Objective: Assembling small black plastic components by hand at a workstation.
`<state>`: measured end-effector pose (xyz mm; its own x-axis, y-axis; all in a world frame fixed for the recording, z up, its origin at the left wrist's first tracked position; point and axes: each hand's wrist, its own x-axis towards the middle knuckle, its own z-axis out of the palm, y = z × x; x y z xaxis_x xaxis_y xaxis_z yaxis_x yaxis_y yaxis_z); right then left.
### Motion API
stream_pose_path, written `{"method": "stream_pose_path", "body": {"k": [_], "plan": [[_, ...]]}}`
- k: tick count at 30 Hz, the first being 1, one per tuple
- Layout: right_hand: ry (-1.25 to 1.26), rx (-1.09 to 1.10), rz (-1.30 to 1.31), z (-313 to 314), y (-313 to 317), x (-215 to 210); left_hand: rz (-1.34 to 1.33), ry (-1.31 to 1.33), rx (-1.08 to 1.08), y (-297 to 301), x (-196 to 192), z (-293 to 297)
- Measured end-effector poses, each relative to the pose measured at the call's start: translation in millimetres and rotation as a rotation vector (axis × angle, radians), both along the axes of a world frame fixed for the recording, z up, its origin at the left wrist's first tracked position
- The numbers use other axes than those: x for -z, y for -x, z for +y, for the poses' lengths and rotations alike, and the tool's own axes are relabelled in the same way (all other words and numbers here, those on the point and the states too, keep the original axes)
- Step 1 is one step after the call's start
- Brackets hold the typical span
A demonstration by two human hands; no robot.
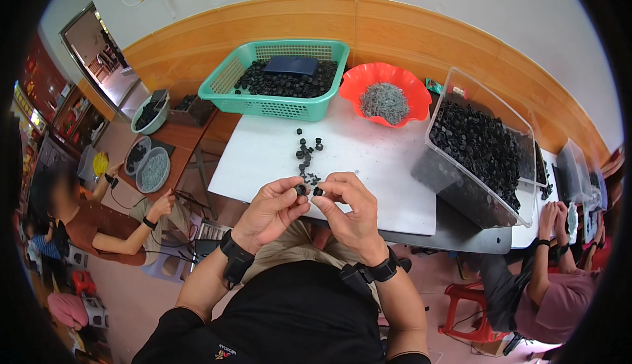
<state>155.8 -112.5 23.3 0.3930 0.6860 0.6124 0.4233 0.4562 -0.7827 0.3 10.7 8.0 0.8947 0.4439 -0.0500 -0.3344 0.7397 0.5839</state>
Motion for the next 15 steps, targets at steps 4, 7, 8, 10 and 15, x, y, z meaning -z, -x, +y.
{"method": "stream_pose_path", "body": {"k": [4, 7, 8, 10, 15], "plan": [[-0.002, -0.005, -0.02, -0.3, 0.6, -2.5, -0.015, 0.011, 0.022, -0.8, -0.8, -0.2], [0.012, -0.001, -0.032, -0.3, 0.9, -2.9, -0.014, 0.012, 0.035, -0.9, -0.2, 0.5], [0.013, 0.0, -0.031, 0.0, 1.1, -2.5, -0.011, 0.013, 0.04, -0.9, 0.3, 0.8], [0.012, 0.006, -0.015, 0.6, 1.8, -1.8, -0.008, 0.015, 0.04, -1.0, -0.1, 1.2], [0.021, -0.005, -0.02, -0.5, 2.7, -0.9, 0.001, 0.018, 0.034, 0.7, 0.5, 0.7]]}}
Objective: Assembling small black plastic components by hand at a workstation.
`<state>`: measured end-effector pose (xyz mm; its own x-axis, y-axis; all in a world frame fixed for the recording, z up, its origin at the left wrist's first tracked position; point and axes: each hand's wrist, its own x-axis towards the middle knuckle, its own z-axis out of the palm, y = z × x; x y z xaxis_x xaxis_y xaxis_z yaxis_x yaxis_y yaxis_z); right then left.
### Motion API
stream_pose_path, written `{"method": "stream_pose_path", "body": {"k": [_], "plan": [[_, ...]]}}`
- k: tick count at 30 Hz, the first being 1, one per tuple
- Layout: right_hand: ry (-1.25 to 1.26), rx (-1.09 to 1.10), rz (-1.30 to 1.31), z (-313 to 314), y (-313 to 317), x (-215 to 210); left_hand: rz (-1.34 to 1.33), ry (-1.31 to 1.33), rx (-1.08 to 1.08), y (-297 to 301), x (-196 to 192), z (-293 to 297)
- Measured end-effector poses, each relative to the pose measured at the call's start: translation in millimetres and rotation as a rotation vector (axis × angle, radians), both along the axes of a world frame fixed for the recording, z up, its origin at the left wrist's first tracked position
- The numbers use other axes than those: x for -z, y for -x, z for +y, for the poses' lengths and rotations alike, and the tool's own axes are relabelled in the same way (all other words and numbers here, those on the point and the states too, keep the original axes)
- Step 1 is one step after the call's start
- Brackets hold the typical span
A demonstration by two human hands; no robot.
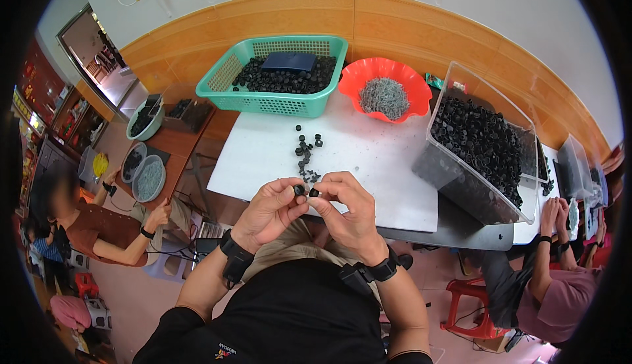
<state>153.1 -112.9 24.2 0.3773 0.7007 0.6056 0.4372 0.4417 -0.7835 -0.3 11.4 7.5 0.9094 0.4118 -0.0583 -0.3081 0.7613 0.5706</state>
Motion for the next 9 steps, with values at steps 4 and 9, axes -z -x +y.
{"method": "stream_pose_path", "body": {"k": [4, 9], "plan": [[-0.005, -0.011, -0.005, -0.1, 1.8, -0.2, -0.008, 0.006, -0.011, 2.1, 3.8, 0.0], [0.009, -0.023, -0.011, -1.1, 1.6, 0.3, 0.014, 0.007, -0.034, 4.0, 8.6, -1.1]]}}
